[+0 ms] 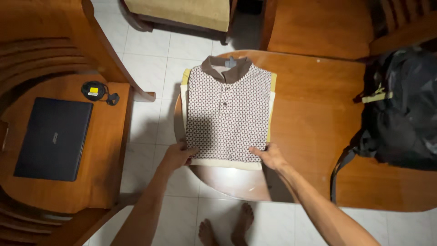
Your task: The person unpacks a backpack placed on a wooden table, removing a patterned shirt, a black t-shirt, a smartwatch, a wallet, and a small bottle. Each item is placed on the table after being taken out.
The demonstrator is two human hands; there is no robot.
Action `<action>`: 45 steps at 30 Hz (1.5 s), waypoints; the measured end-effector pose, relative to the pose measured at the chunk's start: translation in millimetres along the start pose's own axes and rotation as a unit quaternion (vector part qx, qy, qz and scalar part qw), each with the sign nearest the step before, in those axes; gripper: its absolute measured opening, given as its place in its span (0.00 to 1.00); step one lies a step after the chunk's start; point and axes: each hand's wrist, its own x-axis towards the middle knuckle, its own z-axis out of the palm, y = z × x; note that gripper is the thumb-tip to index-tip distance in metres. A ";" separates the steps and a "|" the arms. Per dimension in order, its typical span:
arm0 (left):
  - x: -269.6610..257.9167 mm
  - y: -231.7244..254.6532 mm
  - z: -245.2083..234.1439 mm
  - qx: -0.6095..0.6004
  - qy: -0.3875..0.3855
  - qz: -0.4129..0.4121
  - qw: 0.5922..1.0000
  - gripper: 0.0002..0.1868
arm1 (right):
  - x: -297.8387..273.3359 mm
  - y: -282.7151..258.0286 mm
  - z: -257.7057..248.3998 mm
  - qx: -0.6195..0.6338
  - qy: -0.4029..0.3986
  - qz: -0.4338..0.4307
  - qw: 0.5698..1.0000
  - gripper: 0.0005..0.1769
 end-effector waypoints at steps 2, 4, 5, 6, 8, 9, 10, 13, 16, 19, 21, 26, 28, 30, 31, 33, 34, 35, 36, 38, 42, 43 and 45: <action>3.7 -7.6 -8.8 -0.036 -0.047 0.004 0.998 0.19 | -7.0 1.8 -5.1 0.036 -0.038 -0.038 0.998 0.25; 1.8 -16.3 -17.6 -0.021 -0.072 -0.008 0.997 0.19 | -18.9 -1.1 -13.2 0.006 -0.065 -0.001 0.998 0.24; 0.5 -17.4 -19.6 -0.014 -0.083 -0.013 0.996 0.19 | -24.1 -6.4 -14.3 -0.009 -0.078 0.016 0.997 0.24; -3.4 -17.9 -18.6 0.029 -0.067 0.011 0.997 0.19 | -30.6 -13.4 -12.1 -0.053 -0.075 0.031 0.995 0.26; -10.6 -11.6 -17.7 0.115 -0.032 0.061 0.991 0.18 | -43.6 -33.6 -10.5 -0.142 -0.066 0.058 0.986 0.31; -13.3 -5.3 -17.5 0.129 0.025 0.093 0.987 0.18 | -49.2 -46.2 -11.5 -0.209 -0.009 0.042 0.977 0.34; -17.6 0.8 -15.8 0.143 0.082 0.123 0.979 0.20 | -54.6 -58.8 -11.0 -0.274 0.047 0.025 0.960 0.36; -15.0 32.2 4.7 0.231 0.231 0.206 0.923 0.25 | -57.1 -93.3 9.2 -0.310 0.206 -0.163 0.914 0.42; -0.2 58.0 32.2 0.217 0.284 0.461 0.812 0.31 | -41.6 -113.7 40.0 -0.318 0.226 -0.292 0.873 0.43; 17.3 65.6 56.3 0.308 0.256 0.471 0.786 0.33 | -20.5 -113.8 62.3 -0.371 0.170 -0.321 0.854 0.45; 22.0 56.1 61.3 0.345 0.239 0.469 0.777 0.35 | -14.1 -100.8 63.4 -0.406 0.137 -0.293 0.855 0.47; 23.3 31.5 12.0 0.384 0.207 0.379 0.816 0.36 | -11.0 -64.9 5.8 -0.431 0.153 -0.189 0.869 0.55; 17.0 28.3 -3.6 0.398 0.217 0.377 0.808 0.35 | -20.4 -47.5 -18.0 -0.414 0.151 -0.169 0.881 0.53; 7.8 31.2 -9.1 0.383 0.247 0.395 0.798 0.32 | -35.3 -30.1 -40.8 -0.402 0.157 -0.171 0.886 0.50; 2.0 34.8 -8.1 0.370 0.253 0.412 0.793 0.31 | -45.1 -21.5 -52.2 -0.398 0.164 -0.182 0.884 0.49; -8.5 48.8 -2.1 0.342 0.261 0.452 0.781 0.31 | -61.1 -9.5 -73.0 -0.388 0.178 -0.186 0.885 0.47; -13.8 57.6 3.2 0.332 0.255 0.459 0.783 0.30 | -69.0 -5.1 -84.3 -0.382 0.183 -0.180 0.888 0.47; -19.9 66.8 9.4 0.322 0.249 0.466 0.785 0.29 | -77.3 -1.5 -95.6 -0.376 0.188 -0.174 0.890 0.47; -25.0 78.7 15.0 0.312 0.244 0.475 0.786 0.29 | -84.2 0.0 -107.5 -0.371 0.199 -0.173 0.890 0.46; -36.5 104.0 29.9 0.303 0.245 0.481 0.785 0.28 | -96.9 0.0 -135.5 -0.361 0.222 -0.173 0.889 0.44; -57.1 159.7 75.9 0.285 0.252 0.491 0.783 0.28 | -113.1 -1.6 -207.9 -0.396 0.258 -0.187 0.861 0.42; -62.7 173.4 89.0 0.285 0.240 0.473 0.799 0.29 | -115.2 -1.8 -228.4 -0.397 0.265 -0.185 0.859 0.42; -76.5 198.4 118.8 0.283 0.216 0.431 0.829 0.30 | -126.0 0.6 -271.7 -0.399 0.275 -0.191 0.854 0.42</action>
